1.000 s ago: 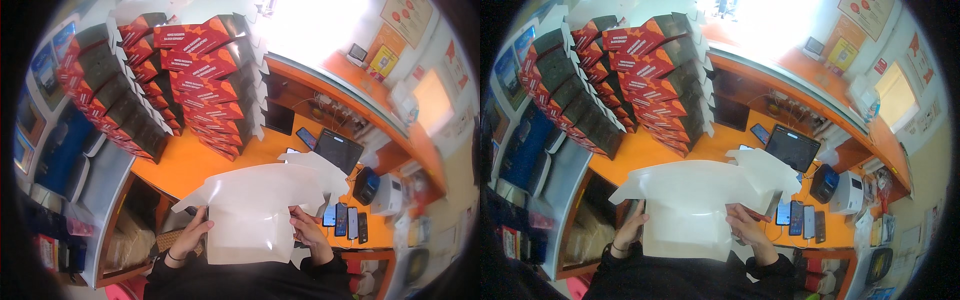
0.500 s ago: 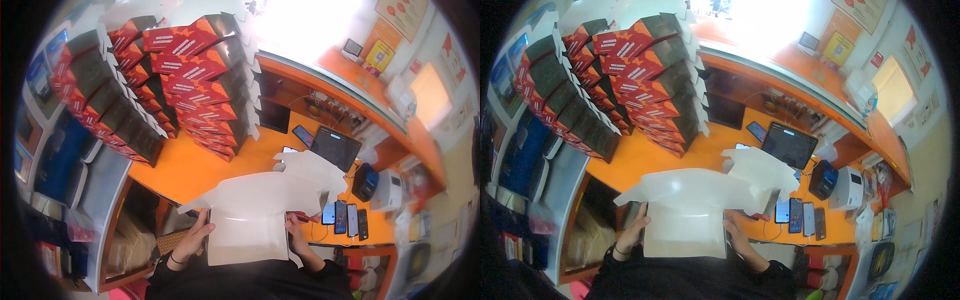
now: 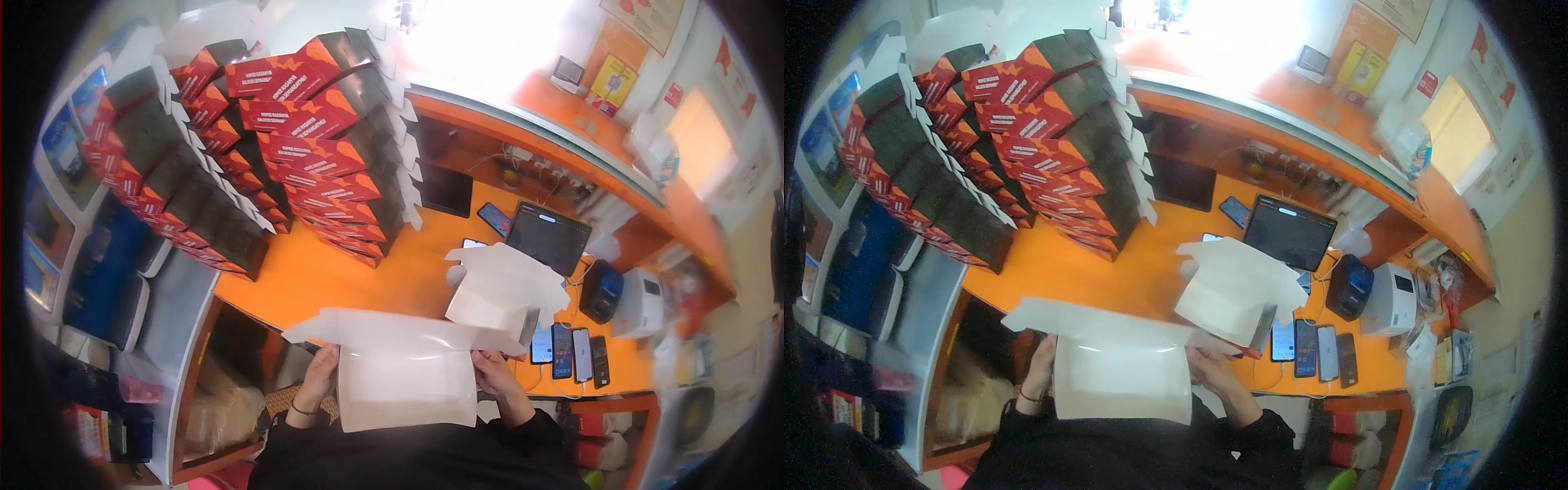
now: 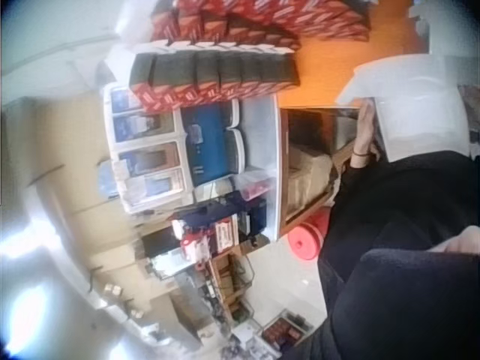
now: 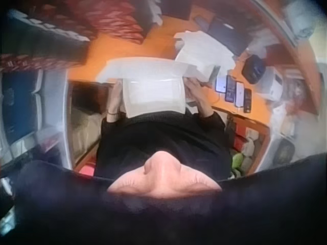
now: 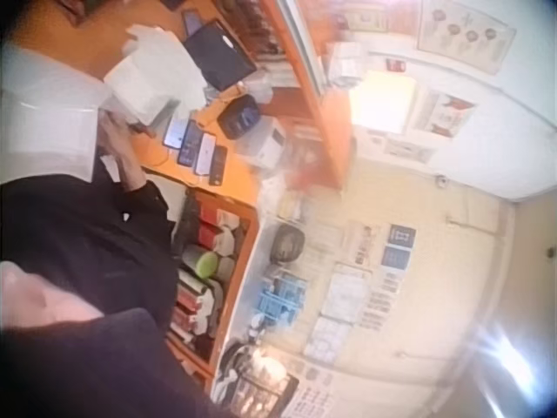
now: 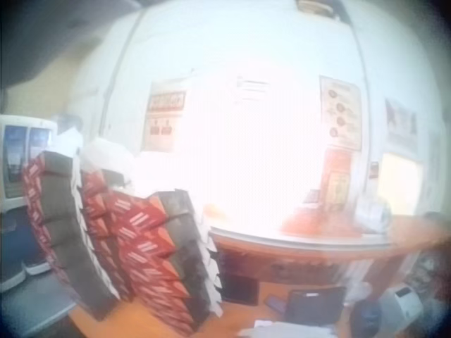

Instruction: The person assembles red and white cardboard boxes at a counter. They pick up flat-packed boxes, fold the sides, and insert white paper liners. The person also handles receipts and plastic bags, placing them into the boxes or on the counter.

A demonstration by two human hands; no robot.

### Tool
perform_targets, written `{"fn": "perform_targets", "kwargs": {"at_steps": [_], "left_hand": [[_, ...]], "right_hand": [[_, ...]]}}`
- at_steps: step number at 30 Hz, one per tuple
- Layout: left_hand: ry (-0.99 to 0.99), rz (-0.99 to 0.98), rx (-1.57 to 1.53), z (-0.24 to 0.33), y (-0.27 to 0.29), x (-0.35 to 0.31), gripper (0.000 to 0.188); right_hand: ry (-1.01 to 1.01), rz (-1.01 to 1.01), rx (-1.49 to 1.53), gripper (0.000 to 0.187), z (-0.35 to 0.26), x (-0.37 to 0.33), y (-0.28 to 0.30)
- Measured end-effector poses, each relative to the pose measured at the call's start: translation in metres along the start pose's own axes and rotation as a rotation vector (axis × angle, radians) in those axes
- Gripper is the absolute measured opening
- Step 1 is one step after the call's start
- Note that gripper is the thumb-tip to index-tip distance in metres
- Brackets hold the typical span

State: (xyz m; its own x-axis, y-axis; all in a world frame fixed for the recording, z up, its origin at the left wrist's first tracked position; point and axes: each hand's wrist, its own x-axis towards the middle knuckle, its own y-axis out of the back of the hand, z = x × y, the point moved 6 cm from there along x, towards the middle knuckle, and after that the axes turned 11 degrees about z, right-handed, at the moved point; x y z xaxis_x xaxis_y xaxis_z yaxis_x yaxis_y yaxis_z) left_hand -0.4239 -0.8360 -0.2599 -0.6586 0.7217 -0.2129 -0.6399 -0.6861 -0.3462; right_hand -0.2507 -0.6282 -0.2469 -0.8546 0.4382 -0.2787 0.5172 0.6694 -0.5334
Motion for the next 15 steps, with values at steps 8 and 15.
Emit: {"fn": "perform_targets", "kwargs": {"at_steps": [8,15], "left_hand": [[-0.174,-0.283,-0.055,0.017,-0.020,-0.004,0.035],[-0.489,-0.526,-0.047,0.019,-0.028,-0.007,0.026]], "right_hand": [[0.566,-0.281,-0.110,0.043,0.007,0.016,-0.016],[0.299,-0.259,-0.102,0.042,0.020,0.014,-0.028]]}}
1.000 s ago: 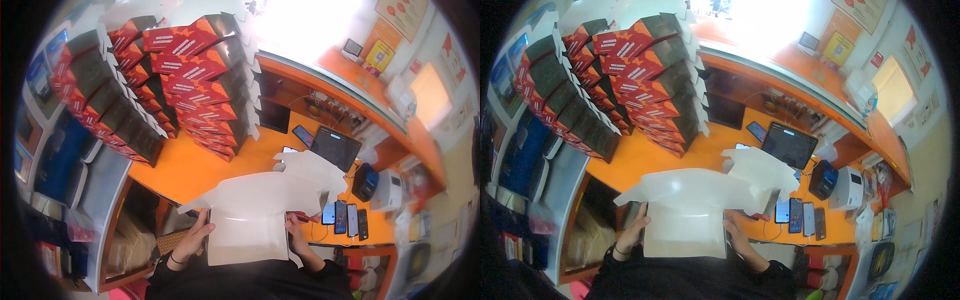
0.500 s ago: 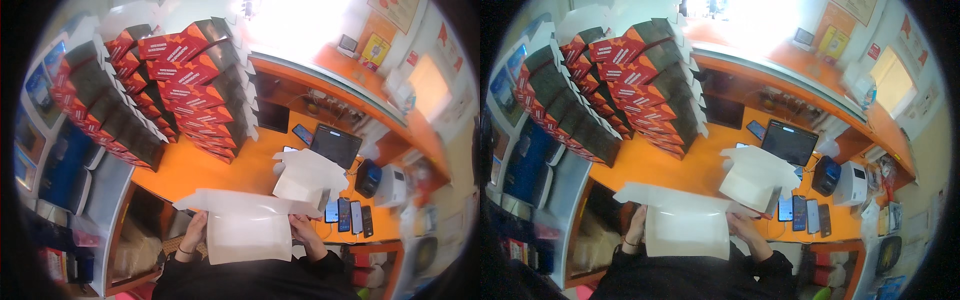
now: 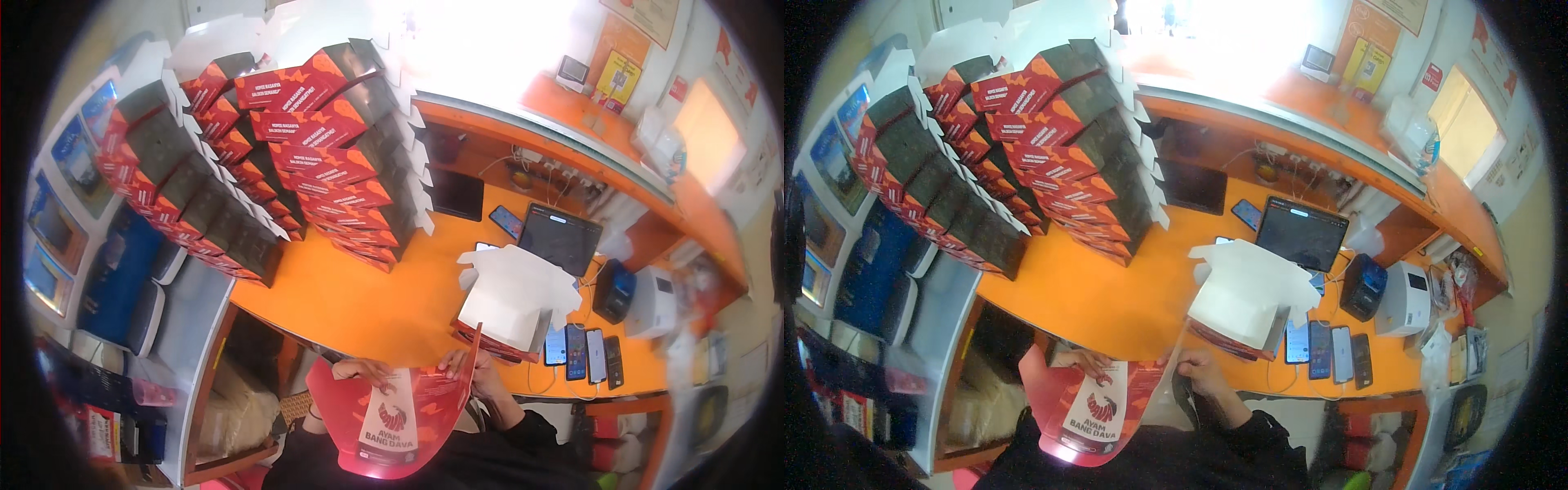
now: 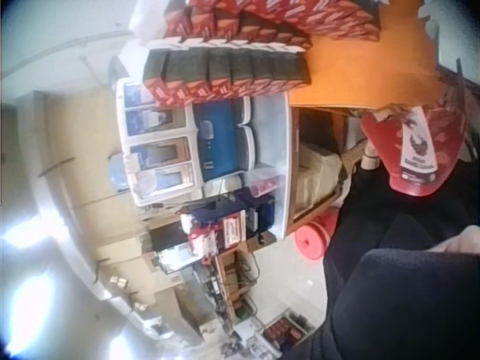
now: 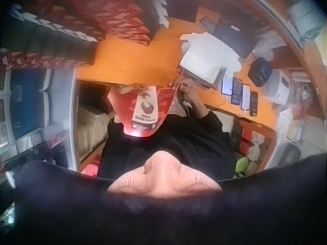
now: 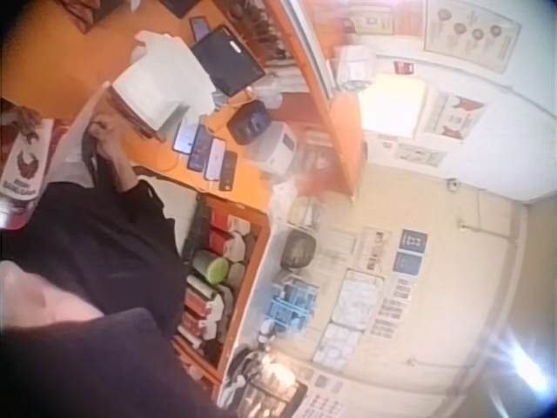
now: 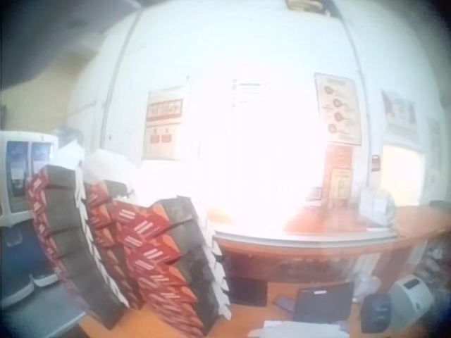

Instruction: The person assembles red and white cardboard boxes at a counter. They pick up flat-packed boxes, fold the sides, and insert white paper liners. The person also handles receipts and plastic bags, placing them into the boxes or on the counter.

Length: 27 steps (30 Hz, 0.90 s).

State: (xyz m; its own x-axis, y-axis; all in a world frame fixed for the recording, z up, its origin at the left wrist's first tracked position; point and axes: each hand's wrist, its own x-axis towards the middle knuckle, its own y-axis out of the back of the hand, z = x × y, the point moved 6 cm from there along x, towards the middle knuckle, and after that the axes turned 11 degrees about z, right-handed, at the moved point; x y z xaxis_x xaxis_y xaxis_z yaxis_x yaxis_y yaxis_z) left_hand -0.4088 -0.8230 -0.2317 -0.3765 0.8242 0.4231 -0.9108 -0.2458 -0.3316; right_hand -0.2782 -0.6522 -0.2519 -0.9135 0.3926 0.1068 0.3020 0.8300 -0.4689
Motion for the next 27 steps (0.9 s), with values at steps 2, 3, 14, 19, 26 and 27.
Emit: {"fn": "perform_targets", "kwargs": {"at_steps": [2,3,14,19,26,27], "left_hand": [[0.093,0.068,0.015,-0.004,0.008,-0.003,0.033],[0.241,0.266,-0.113,0.014,-0.008,0.007,0.039],[0.349,0.647,0.264,0.002,0.017,0.017,0.048],[0.340,0.734,0.176,-0.017,0.064,0.010,0.042],[0.385,0.730,0.460,-0.108,0.166,-0.021,0.039],[0.386,0.727,0.502,-0.119,0.177,-0.026,0.039]], "right_hand": [[0.035,0.069,0.021,0.042,-0.004,0.000,0.005],[0.050,0.181,0.038,0.041,-0.014,-0.002,0.007],[-0.173,0.531,-0.130,0.050,-0.009,0.001,0.020],[0.034,0.512,-0.635,0.049,-0.002,0.008,0.022],[0.227,0.492,-1.792,0.037,-0.045,0.001,0.045],[0.126,0.457,-1.802,0.034,-0.036,-0.002,0.055]]}}
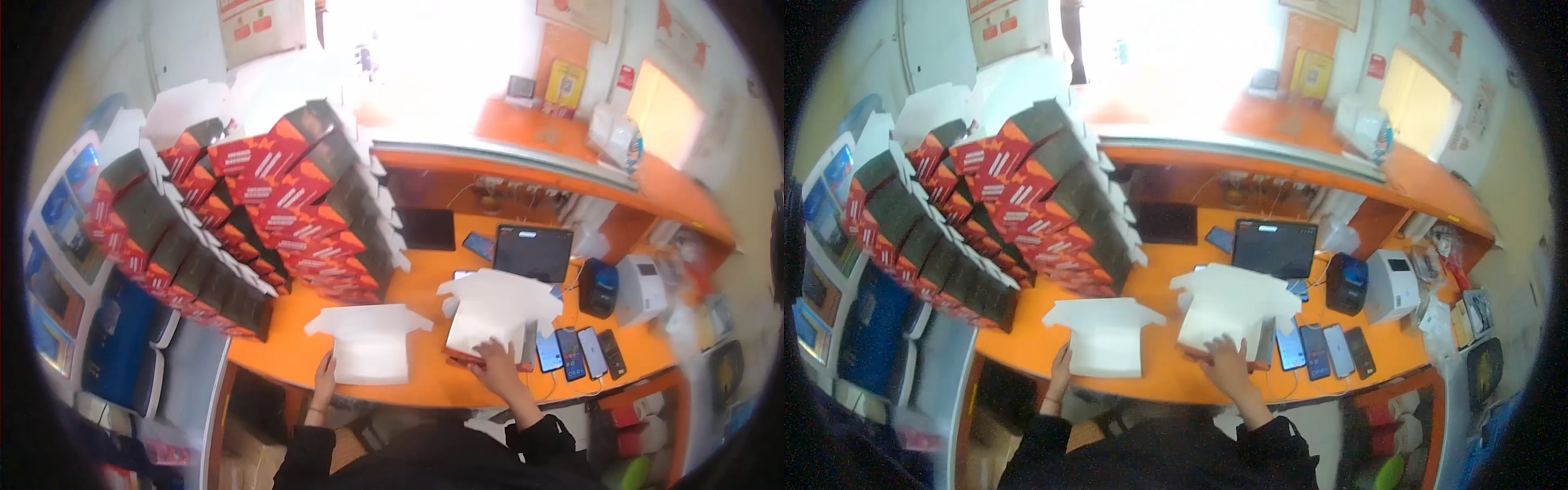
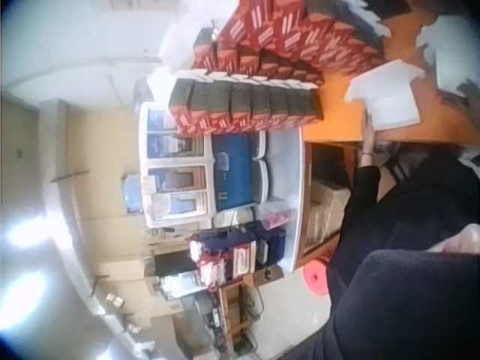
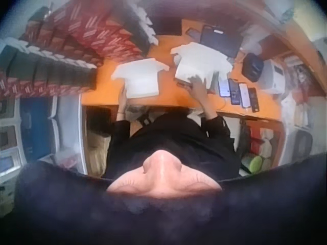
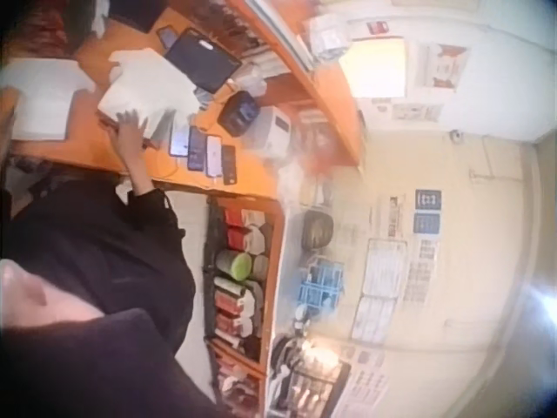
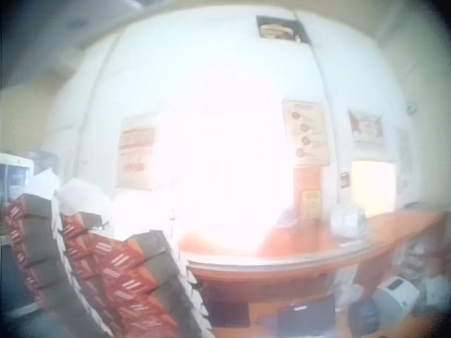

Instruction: The person assembles red and white cardboard boxes at a counter. They pick up flat-packed boxes, fold the sides, and insert white paper liners. The person also handles receipts and plastic bags, placing them into the boxes or on the counter.

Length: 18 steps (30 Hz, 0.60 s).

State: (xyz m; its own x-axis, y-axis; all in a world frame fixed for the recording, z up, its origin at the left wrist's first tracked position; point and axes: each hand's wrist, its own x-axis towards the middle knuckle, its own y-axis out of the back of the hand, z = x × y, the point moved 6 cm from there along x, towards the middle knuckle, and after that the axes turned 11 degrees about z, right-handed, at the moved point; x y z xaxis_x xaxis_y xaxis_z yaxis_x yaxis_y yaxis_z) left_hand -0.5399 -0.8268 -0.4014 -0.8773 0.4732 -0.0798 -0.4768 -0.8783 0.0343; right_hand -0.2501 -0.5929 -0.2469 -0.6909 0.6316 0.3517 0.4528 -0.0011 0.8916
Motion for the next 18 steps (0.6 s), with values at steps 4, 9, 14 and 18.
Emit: {"fn": "perform_targets", "kwargs": {"at_steps": [4,9,14,18], "left_hand": [[-0.139,0.082,0.022,0.005,0.006,0.004,0.039],[-0.233,0.443,-0.062,-0.006,0.033,-0.026,0.037],[-0.371,0.705,0.192,0.016,0.068,-0.110,0.033],[0.007,0.827,0.580,-0.101,0.117,-0.199,0.037]], "right_hand": [[0.034,-0.174,-0.036,0.018,0.025,0.002,-0.038],[0.049,-0.065,-0.125,0.013,0.020,0.008,-0.020],[0.138,0.391,0.094,0.020,0.003,-0.002,0.026],[0.346,0.450,0.259,0.029,-0.038,0.006,0.062]]}}
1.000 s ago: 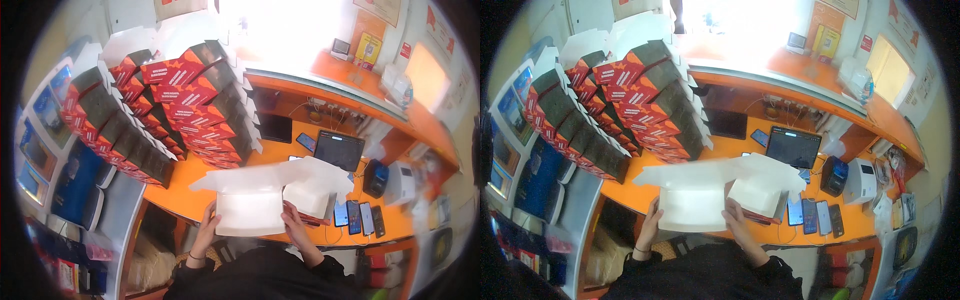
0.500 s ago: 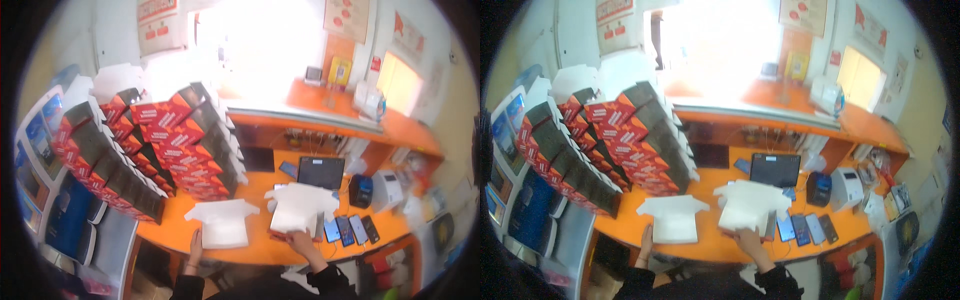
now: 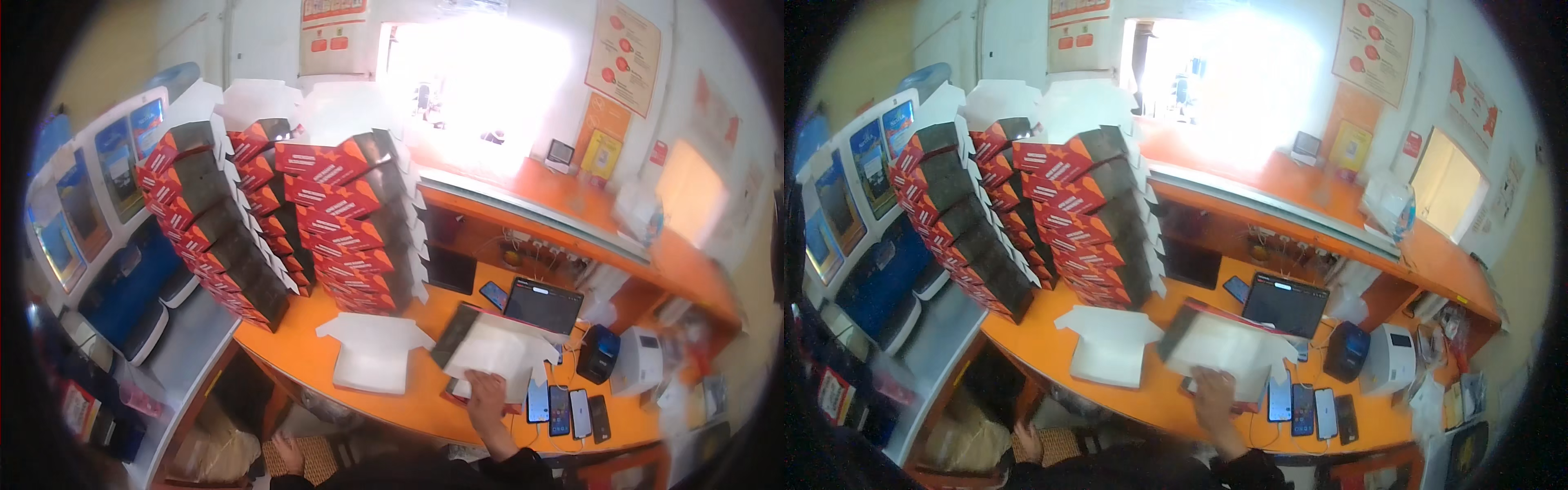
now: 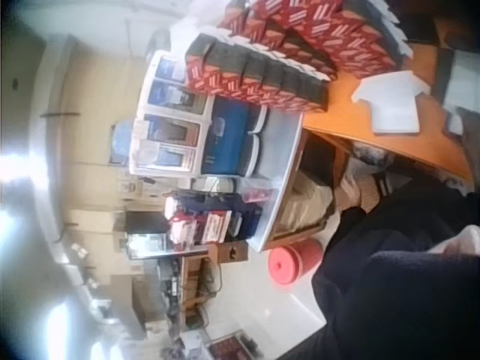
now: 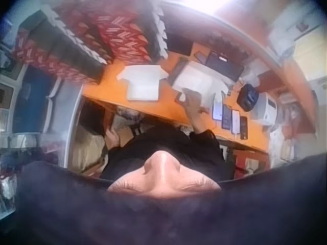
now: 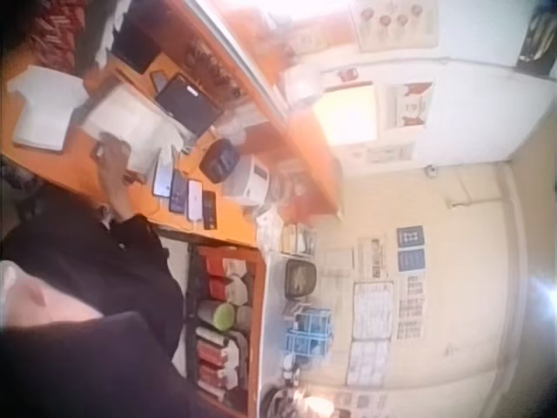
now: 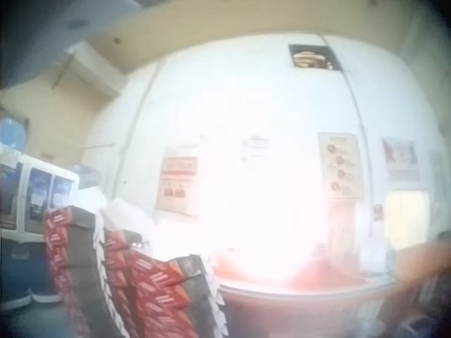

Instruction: The person assembles red and white cardboard boxes at a counter. They pick up flat-packed boxes, fold the sides, and insert white paper liners. The person also handles receipts and plastic bags, placing them into the boxes or on the counter.

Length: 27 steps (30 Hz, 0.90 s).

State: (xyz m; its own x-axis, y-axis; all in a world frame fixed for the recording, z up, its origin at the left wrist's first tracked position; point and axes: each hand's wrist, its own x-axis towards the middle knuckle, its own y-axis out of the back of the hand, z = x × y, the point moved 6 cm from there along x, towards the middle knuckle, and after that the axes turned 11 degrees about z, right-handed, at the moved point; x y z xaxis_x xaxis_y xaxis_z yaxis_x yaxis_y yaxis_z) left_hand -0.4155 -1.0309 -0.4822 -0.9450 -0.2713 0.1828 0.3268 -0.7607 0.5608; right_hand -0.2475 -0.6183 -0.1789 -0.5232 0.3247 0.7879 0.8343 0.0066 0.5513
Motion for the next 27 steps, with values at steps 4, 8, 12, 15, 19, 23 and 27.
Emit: {"fn": "perform_targets", "kwargs": {"at_steps": [4,8,12,15,19,23,27], "left_hand": [[0.390,-0.332,0.599,-0.122,0.038,-0.073,0.043],[0.293,-0.422,0.668,-0.116,0.040,-0.064,0.048],[0.192,-0.438,0.659,-0.094,0.038,-0.047,0.053],[0.133,-0.435,0.644,-0.079,0.037,-0.036,0.056],[0.088,-0.452,0.633,-0.067,0.025,-0.022,0.061],[0.066,-0.457,0.650,-0.065,0.013,-0.005,0.065],[0.063,-0.449,0.656,-0.075,-0.001,0.009,0.070]], "right_hand": [[0.158,-0.075,0.477,0.027,-0.062,0.008,-0.016],[0.456,-0.237,0.688,0.027,-0.124,-0.042,-0.042],[0.633,-0.608,0.755,0.032,-0.155,-0.088,-0.046],[0.701,-0.752,0.780,0.033,-0.162,-0.113,-0.049],[0.666,-0.753,0.891,0.035,-0.159,-0.127,-0.058],[0.651,-0.718,0.938,0.031,-0.155,-0.134,-0.071],[0.663,-0.908,0.867,0.030,-0.161,-0.149,-0.118]]}}
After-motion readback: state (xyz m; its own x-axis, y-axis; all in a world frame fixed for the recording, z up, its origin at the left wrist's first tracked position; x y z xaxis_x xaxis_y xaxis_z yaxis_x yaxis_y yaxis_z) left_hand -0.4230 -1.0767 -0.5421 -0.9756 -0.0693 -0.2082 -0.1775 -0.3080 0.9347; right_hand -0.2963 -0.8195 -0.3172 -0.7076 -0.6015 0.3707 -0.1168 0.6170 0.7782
